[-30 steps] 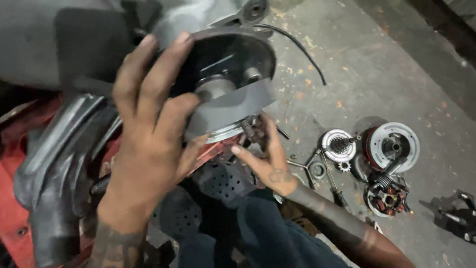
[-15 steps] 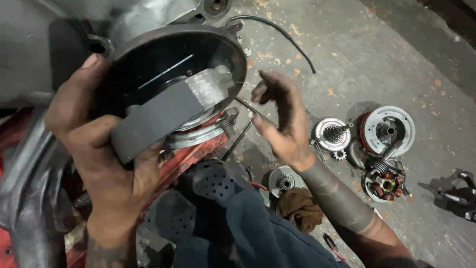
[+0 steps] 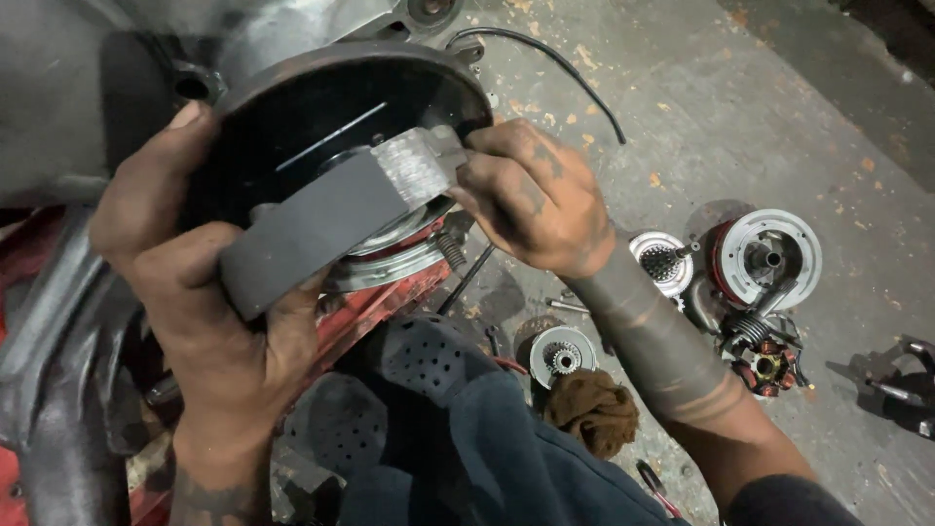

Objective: Installing brake shoes and a return spring onto a motorcycle engine hub using pliers

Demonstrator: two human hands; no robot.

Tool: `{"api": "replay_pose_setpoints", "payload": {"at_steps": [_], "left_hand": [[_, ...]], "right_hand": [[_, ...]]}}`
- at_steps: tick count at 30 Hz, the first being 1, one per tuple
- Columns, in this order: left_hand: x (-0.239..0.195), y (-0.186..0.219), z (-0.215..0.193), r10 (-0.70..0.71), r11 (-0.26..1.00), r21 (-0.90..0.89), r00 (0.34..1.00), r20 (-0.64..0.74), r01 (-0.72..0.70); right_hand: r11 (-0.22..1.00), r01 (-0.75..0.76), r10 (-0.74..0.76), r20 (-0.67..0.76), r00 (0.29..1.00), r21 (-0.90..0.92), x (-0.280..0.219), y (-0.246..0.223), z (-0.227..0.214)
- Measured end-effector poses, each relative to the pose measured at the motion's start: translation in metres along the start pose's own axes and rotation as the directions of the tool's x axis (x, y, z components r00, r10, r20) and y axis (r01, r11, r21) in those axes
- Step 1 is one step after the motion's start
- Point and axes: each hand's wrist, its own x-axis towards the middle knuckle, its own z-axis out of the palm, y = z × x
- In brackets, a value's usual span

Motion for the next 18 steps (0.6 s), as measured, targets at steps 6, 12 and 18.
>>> {"api": "replay_pose_setpoints", "payload": {"at_steps": [6, 12, 18], "left_hand": [[0.001, 0.000, 0.000, 0.011, 1.000, 0.010, 1.000, -0.005, -0.011], [0.001, -0.001, 0.001, 0.011, 1.000, 0.012, 1.000, -0.008, -0.011], [0.000, -0.001, 0.001, 0.013, 1.000, 0.002, 1.000, -0.027, -0.013]], "right_hand": [[0.998, 0.049, -0.050, -0.029, 0.998, -0.046, -0.007, 0.008, 0.010], [0.983, -0.121, 0.139, -0.131, 0.982, 0.137, -0.029, 0.010, 0.028], [0.848, -0.394, 0.439, -0.055, 0.897, 0.355, -0.022, 0.026, 0.007]]}}
